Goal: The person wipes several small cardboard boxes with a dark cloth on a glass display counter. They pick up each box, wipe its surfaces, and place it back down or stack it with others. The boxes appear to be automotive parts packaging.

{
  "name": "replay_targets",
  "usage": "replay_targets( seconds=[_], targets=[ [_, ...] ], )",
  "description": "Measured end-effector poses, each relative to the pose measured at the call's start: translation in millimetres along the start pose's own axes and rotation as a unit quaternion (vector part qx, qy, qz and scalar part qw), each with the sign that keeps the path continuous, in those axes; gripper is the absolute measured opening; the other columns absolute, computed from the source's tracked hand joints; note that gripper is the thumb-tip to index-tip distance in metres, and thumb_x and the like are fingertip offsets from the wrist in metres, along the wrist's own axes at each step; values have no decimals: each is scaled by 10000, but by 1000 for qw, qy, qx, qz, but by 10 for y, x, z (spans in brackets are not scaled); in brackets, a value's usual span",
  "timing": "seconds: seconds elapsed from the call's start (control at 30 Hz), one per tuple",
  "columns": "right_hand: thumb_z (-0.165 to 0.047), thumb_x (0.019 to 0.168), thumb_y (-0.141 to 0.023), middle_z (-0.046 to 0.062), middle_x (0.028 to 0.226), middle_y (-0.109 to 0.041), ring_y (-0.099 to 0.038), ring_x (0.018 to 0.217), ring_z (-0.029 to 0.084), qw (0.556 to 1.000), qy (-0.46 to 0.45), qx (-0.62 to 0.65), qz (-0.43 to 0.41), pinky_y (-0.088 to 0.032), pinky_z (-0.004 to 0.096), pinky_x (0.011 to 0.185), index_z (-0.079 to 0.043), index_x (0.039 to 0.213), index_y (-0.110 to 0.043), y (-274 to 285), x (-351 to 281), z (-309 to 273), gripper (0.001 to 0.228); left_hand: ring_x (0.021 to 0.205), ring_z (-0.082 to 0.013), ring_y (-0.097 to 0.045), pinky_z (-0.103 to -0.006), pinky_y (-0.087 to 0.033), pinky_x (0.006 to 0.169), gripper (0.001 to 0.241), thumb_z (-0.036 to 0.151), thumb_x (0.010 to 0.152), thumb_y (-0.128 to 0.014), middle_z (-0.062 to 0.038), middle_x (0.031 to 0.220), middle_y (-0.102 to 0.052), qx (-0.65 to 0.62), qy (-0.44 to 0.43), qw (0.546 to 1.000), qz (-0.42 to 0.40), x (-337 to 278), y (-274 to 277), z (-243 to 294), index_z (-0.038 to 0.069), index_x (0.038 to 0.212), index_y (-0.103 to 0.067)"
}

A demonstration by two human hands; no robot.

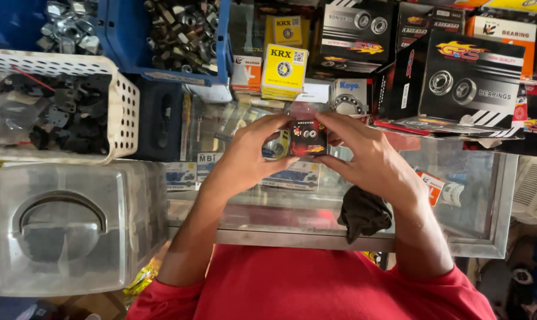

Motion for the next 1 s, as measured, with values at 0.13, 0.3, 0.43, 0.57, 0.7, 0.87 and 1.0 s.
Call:
replay_targets(
  seconds=[0.13,0.3,0.43,0.57,0.7,0.87,1.0],
  targets=[
    [-140,819,-860,182,1350,-647,-740,989,258,1000,-9,-21,-4,-591,374,875,-22,1456,-530,-4,-7,67,726,1183,-317,-689,-383,-560,1002,727,97,738,-888,-188,1344,-661,8,6,1000,1,5,-15,-51,0,1384,-568],
    [-116,742,-864,162,1435,-587,-739,921,250,999,-33,2,-29,-614,358,795,-74,1482,-486,23,31,45,832,1150,-297,-703,-365,-575,971,739,94,746,-878,-173,1338,-666,14,47,999,1,23,-13,-112,23,1409,-558],
    [-104,739,-841,129,1453,-586,-744,945,250,998,-54,-4,-38,-616,366,802,-116,1487,-492,42,83,34,825,1186,-315,-683,-363,-580,974,734,90,745,-881,-184,1380,-636,18,20,1000,11,58,-7,-130,19,1402,-561],
    [-168,797,-843,132,1414,-590,-678,1148,347,996,2,-82,-18,-596,410,884,-115,1494,-490,33,130,37,783,1231,-326,-662,-379,-570,1009,710,83,741,-890,-176,1377,-628,15,9,1000,13,107,3,-134,16,1375,-578],
    [-169,812,-822,120,1393,-598,-677,1152,343,996,-10,-83,-41,-609,394,845,-133,1480,-505,4,195,101,740,1236,-303,-659,-357,-588,981,677,64,737,-886,-156,1377,-626,-10,47,999,3,172,8,-149,17,1349,-600],
    [-137,813,-809,131,1422,-590,-672,1145,353,995,-27,-73,-55,-605,398,842,-119,1468,-506,-20,250,139,722,1203,-290,-667,-349,-596,953,676,43,713,-869,-136,1361,-627,-30,79,996,-4,207,6,-236,14,1333,-600],
    [-113,788,-808,158,1414,-587,-666,1150,373,995,-36,-68,-62,-604,403,843,-97,1475,-501,-28,266,198,752,1187,-296,-670,-362,-584,976,694,50,683,-863,-126,1346,-639,-9,94,996,-8,242,15,-241,29,1331,-616]
  ],
)
Point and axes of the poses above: each hand's wrist, its own x-axis towards the middle knuckle, its own y-axis out of the back of the hand, z = x × y, the point moved 3 cm from there along x, towards the middle knuckle
